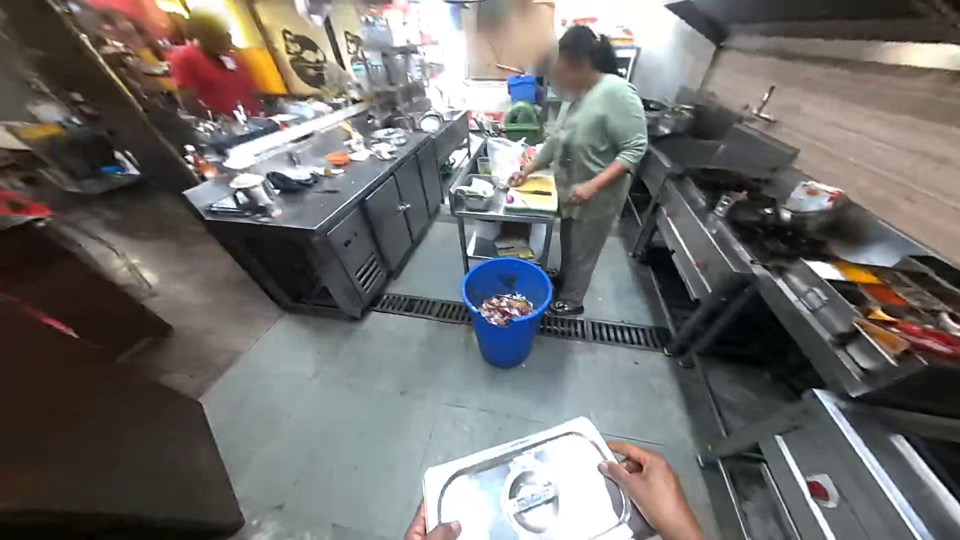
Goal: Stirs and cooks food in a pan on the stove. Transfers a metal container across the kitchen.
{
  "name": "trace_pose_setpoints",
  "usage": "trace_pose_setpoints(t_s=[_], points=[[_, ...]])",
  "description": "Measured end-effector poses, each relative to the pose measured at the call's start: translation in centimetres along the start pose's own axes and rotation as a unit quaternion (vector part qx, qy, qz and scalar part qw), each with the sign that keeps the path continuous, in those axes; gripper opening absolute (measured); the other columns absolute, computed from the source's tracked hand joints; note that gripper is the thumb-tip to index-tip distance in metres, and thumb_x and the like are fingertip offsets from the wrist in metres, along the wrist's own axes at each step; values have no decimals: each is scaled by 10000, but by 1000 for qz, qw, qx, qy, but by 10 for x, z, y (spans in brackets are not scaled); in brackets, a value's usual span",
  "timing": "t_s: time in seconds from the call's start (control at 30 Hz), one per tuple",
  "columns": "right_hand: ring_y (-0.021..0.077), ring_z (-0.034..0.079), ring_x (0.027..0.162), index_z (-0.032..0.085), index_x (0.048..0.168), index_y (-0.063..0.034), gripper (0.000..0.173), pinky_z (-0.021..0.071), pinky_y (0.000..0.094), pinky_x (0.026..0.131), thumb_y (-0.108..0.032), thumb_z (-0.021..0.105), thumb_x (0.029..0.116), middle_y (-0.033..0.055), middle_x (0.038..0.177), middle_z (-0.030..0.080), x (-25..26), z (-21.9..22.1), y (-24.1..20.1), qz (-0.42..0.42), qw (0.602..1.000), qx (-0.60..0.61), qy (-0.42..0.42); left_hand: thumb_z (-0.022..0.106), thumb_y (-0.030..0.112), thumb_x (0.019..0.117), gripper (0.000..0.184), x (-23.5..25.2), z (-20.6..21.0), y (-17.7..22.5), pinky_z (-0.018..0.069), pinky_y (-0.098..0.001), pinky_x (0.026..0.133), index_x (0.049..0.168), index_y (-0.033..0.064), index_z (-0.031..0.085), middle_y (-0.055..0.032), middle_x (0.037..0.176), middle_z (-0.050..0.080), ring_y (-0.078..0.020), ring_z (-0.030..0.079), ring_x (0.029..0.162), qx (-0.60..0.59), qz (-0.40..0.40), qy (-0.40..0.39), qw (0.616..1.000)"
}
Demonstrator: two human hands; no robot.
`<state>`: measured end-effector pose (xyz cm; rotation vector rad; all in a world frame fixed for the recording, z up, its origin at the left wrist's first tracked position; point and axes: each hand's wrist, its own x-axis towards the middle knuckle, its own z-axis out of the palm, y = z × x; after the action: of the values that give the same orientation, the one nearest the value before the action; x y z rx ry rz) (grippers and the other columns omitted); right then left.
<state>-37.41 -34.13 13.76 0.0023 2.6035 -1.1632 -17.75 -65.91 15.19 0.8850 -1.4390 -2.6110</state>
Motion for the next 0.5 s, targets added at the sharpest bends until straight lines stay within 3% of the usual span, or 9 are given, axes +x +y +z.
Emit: trace_pose_setpoints(t_s=[0.13, 0.27, 0.5], points=[[142, 683, 752, 771, 1193, -205, 342, 581, 406, 754, -332, 781, 875, 11, 865, 741, 65, 69, -80, -3, 999, 5, -39, 539, -71, 942, 568, 60, -52, 67, 637, -428, 806, 1477, 21, 370, -163, 1118, 711, -241, 740, 920, -11, 31, 51, 998], [138, 699, 787, 760, 1206, -171, 337, 590, 394, 786, -305, 762, 896, 22, 903, 752, 151, 135, -168, -37, 998, 42, -27, 547, -59, 952, 565, 143, -100, 137, 643, -405, 777, 1476, 29, 358, -147, 1087, 715, -221, 744, 886, -35, 55, 72, 995], [204, 720, 925, 759, 1186, -109, 242, 587, 459, 871, -167, 703, 958, 88, 1056, 759, 303, 224, -323, -42, 994, 97, 1, 582, -19, 964, 613, 284, -143, 268, 648, -454, 746, 1522, 72, 344, -216, 1145, 691, -295, 743, 902, -40, 43, 120, 991]])
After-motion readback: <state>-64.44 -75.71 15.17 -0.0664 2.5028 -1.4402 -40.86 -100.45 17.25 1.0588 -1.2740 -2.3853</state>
